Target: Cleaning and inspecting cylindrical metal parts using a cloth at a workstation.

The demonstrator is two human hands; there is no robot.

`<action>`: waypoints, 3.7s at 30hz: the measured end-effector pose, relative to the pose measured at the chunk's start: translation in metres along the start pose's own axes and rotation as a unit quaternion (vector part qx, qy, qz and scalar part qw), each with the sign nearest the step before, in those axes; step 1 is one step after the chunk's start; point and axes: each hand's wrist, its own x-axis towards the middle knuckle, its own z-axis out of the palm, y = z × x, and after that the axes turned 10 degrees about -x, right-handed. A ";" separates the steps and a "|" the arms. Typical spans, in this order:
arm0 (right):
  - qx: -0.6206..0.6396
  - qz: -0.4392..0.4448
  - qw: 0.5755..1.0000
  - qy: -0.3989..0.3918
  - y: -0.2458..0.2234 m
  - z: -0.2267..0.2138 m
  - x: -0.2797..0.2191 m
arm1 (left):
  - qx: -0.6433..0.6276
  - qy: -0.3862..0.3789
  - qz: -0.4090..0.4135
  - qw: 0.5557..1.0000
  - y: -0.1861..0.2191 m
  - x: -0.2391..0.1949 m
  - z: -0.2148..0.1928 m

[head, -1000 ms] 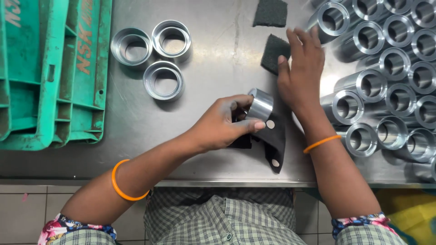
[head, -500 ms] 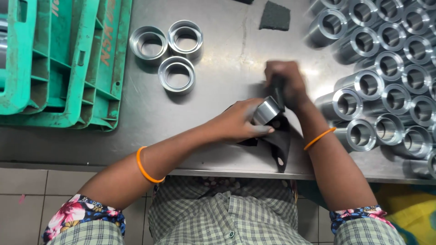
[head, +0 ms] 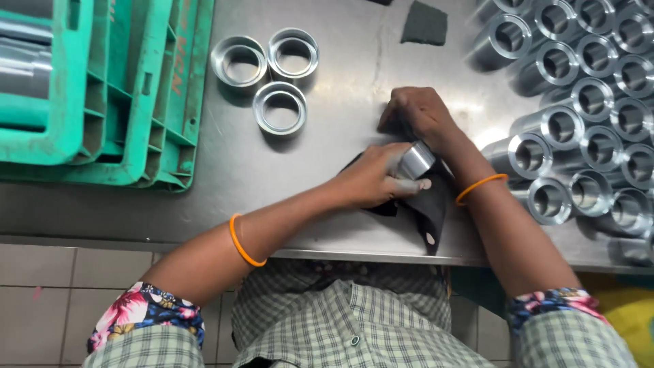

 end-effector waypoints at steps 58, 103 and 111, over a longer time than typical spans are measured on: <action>-0.157 0.359 0.920 0.003 -0.033 -0.003 -0.014 | 0.037 -0.067 0.028 0.997 -0.024 0.007 -0.011; -0.096 0.416 0.903 -0.045 -0.053 -0.002 -0.004 | 0.055 -0.053 -0.017 0.997 -0.020 0.004 -0.010; -0.223 0.279 0.934 -0.013 -0.046 0.003 0.001 | -0.002 -0.062 0.009 0.998 -0.041 0.008 -0.011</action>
